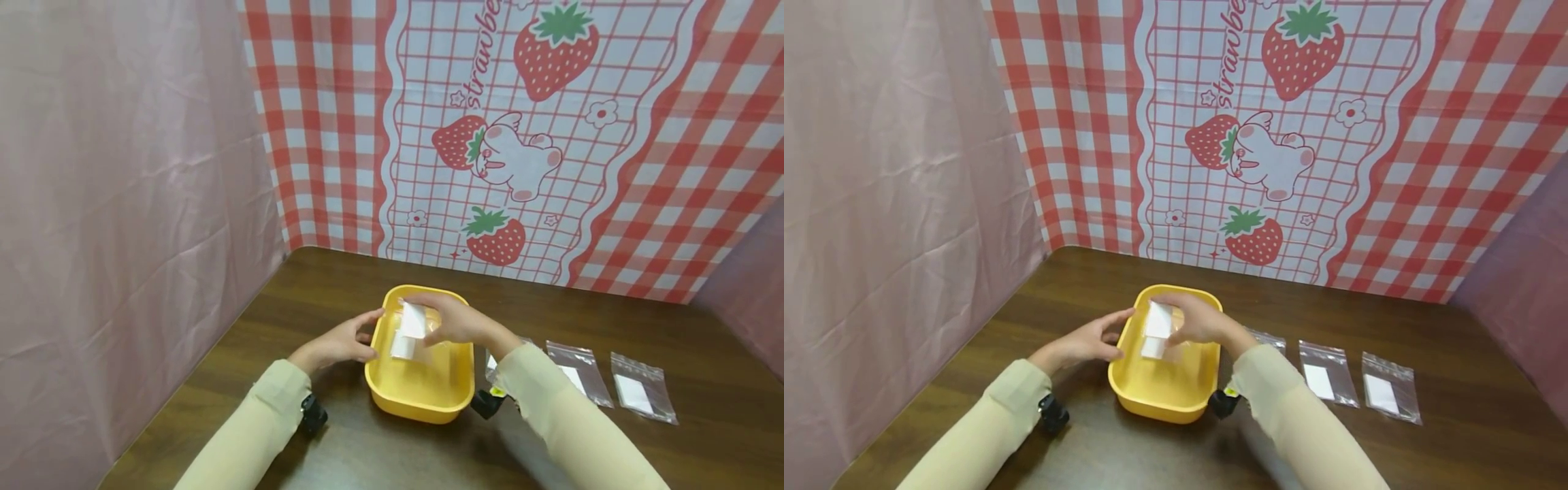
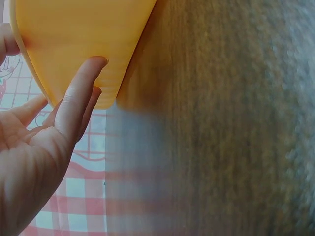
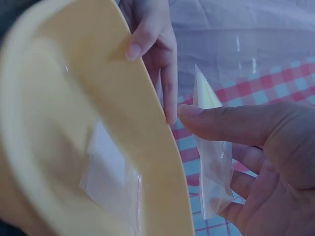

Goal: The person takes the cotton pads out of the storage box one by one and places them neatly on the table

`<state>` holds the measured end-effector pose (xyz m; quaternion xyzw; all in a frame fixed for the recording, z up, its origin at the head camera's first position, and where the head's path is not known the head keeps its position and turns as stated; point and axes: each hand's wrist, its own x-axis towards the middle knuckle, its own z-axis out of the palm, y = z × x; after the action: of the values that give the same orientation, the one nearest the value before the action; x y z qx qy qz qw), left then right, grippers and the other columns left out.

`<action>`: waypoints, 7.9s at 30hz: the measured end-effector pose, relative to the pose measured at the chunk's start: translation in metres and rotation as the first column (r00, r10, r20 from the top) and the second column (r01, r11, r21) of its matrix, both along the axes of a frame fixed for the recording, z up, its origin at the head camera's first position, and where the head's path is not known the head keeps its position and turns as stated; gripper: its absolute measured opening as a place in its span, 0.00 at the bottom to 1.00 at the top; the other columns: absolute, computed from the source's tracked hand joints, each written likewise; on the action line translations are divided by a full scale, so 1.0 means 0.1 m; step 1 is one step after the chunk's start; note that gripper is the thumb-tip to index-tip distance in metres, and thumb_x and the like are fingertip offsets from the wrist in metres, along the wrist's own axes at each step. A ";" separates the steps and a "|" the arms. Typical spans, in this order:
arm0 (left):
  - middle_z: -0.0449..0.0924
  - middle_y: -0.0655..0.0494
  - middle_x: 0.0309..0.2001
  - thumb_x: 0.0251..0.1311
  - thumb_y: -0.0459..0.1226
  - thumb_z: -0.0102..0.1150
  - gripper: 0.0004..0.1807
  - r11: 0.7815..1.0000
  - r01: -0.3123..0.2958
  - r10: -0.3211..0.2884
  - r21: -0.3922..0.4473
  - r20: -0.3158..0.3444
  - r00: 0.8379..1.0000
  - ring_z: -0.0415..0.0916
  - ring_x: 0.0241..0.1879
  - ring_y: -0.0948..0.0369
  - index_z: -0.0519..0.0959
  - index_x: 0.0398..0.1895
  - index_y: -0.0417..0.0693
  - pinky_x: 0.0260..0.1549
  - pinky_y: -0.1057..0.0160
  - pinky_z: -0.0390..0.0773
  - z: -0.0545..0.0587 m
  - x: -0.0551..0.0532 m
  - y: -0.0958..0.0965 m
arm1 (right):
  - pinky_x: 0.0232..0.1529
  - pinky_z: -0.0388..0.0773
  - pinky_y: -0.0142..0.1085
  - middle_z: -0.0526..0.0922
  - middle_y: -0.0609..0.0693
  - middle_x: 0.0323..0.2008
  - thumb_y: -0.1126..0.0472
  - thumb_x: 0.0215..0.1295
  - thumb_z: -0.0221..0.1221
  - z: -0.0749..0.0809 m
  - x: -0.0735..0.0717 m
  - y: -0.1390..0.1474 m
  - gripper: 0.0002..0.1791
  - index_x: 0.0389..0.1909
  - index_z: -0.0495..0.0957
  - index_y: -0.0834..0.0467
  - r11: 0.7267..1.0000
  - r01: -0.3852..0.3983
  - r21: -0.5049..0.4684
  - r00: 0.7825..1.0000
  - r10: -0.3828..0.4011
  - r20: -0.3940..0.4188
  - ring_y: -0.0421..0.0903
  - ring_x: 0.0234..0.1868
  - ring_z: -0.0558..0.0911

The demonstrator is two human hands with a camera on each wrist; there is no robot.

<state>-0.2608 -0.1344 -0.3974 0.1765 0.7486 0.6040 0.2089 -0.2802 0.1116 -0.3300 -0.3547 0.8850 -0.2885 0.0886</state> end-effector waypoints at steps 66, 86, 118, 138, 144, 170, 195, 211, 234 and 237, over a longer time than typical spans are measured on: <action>0.50 0.40 0.67 0.48 0.26 0.60 0.48 0.999 0.018 -0.019 0.032 0.016 1.000 0.67 0.55 0.45 0.48 0.73 0.44 0.41 0.55 0.78 -0.04 -0.01 0.00 | 0.56 0.64 0.41 0.63 0.59 0.65 0.40 0.43 0.67 -0.80 1.28 1.44 0.46 0.67 0.63 0.45 0.997 0.032 0.072 0.988 -0.042 0.149 0.66 0.62 0.60; 0.54 0.39 0.66 0.48 0.27 0.61 0.48 1.000 0.010 -0.010 0.004 0.025 1.000 0.69 0.53 0.47 0.48 0.73 0.46 0.41 0.55 0.78 -0.01 0.01 0.00 | 0.47 0.72 0.55 0.77 0.53 0.54 0.48 0.40 0.72 -0.69 1.20 1.13 0.41 0.58 0.72 0.60 0.946 0.255 -0.199 0.947 -0.286 -0.144 0.58 0.52 0.75; 0.50 0.42 0.68 0.49 0.26 0.60 0.48 1.000 -0.006 0.007 -0.020 0.024 1.000 0.67 0.55 0.47 0.49 0.73 0.49 0.41 0.56 0.78 0.01 -0.01 0.02 | 0.53 0.69 0.50 0.74 0.62 0.55 0.59 0.52 0.68 -0.34 0.61 0.62 0.33 0.59 0.70 0.62 0.819 0.388 -0.423 0.921 -0.358 0.152 0.58 0.56 0.73; 0.51 0.43 0.67 0.48 0.27 0.62 0.48 1.000 -0.003 0.004 -0.021 0.017 1.000 0.67 0.56 0.46 0.50 0.73 0.49 0.42 0.56 0.77 0.01 -0.04 0.00 | 0.53 0.71 0.45 0.74 0.60 0.56 0.59 0.54 0.67 -0.20 0.18 0.26 0.33 0.61 0.69 0.61 0.787 0.424 -0.448 0.905 -0.348 0.243 0.56 0.55 0.73; 0.51 0.42 0.67 0.48 0.26 0.61 0.47 1.000 0.002 -0.002 -0.006 0.019 1.000 0.66 0.56 0.46 0.50 0.73 0.47 0.41 0.56 0.77 0.01 -0.03 -0.01 | 0.55 0.69 0.46 0.72 0.61 0.57 0.60 0.53 0.67 -0.19 0.03 0.15 0.33 0.61 0.68 0.61 0.762 0.473 -0.443 0.878 -0.365 0.311 0.58 0.58 0.70; 0.50 0.41 0.67 0.48 0.26 0.60 0.48 1.000 0.010 -0.010 0.002 0.026 1.000 0.67 0.56 0.46 0.48 0.73 0.47 0.41 0.56 0.77 0.00 -0.03 0.00 | 0.59 0.65 0.46 0.72 0.62 0.57 0.60 0.52 0.68 -0.37 -0.40 -0.29 0.33 0.59 0.69 0.65 0.823 0.482 -0.302 0.863 -0.386 0.325 0.57 0.59 0.69; 0.51 0.44 0.67 0.48 0.27 0.60 0.47 1.000 -0.009 0.010 -0.012 0.035 0.999 0.66 0.56 0.47 0.50 0.73 0.49 0.42 0.56 0.77 0.01 -0.03 -0.01 | 0.62 0.56 0.47 0.66 0.55 0.63 0.64 0.43 0.71 -0.50 -0.41 -0.14 0.45 0.66 0.63 0.60 0.985 -0.010 0.172 0.932 -0.054 0.359 0.51 0.55 0.65; 0.52 0.42 0.66 0.48 0.26 0.60 0.47 1.000 0.007 -0.007 0.007 0.024 1.000 0.68 0.54 0.47 0.49 0.73 0.48 0.40 0.57 0.77 0.01 -0.02 0.02 | 0.59 0.62 0.48 0.75 0.56 0.53 0.68 0.47 0.67 -0.50 -0.44 -0.06 0.36 0.61 0.69 0.64 0.996 0.031 0.080 0.978 -0.047 0.202 0.50 0.48 0.71; 0.53 0.43 0.65 0.49 0.26 0.60 0.47 0.999 -0.022 0.023 -0.029 0.019 1.000 0.69 0.52 0.49 0.51 0.72 0.49 0.39 0.57 0.78 -0.02 -0.02 0.00 | 0.51 0.67 0.45 0.75 0.59 0.54 0.65 0.47 0.68 -0.23 -0.36 -0.08 0.37 0.61 0.69 0.61 0.991 0.132 -0.021 0.990 -0.130 0.059 0.52 0.47 0.73; 0.53 0.42 0.66 0.48 0.27 0.61 0.47 0.999 -0.029 0.030 -0.038 0.018 0.999 0.70 0.52 0.49 0.51 0.72 0.48 0.39 0.57 0.78 -0.01 -0.02 0.00 | 0.53 0.67 0.47 0.74 0.59 0.56 0.65 0.48 0.68 -0.20 -0.34 -0.06 0.37 0.62 0.69 0.59 0.987 0.155 -0.035 0.985 -0.152 0.077 0.53 0.50 0.72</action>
<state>-0.2629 -0.1340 -0.3987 0.1559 0.7603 0.5946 0.2100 -0.3145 0.1057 -0.3505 -0.2762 0.8997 -0.3252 0.0917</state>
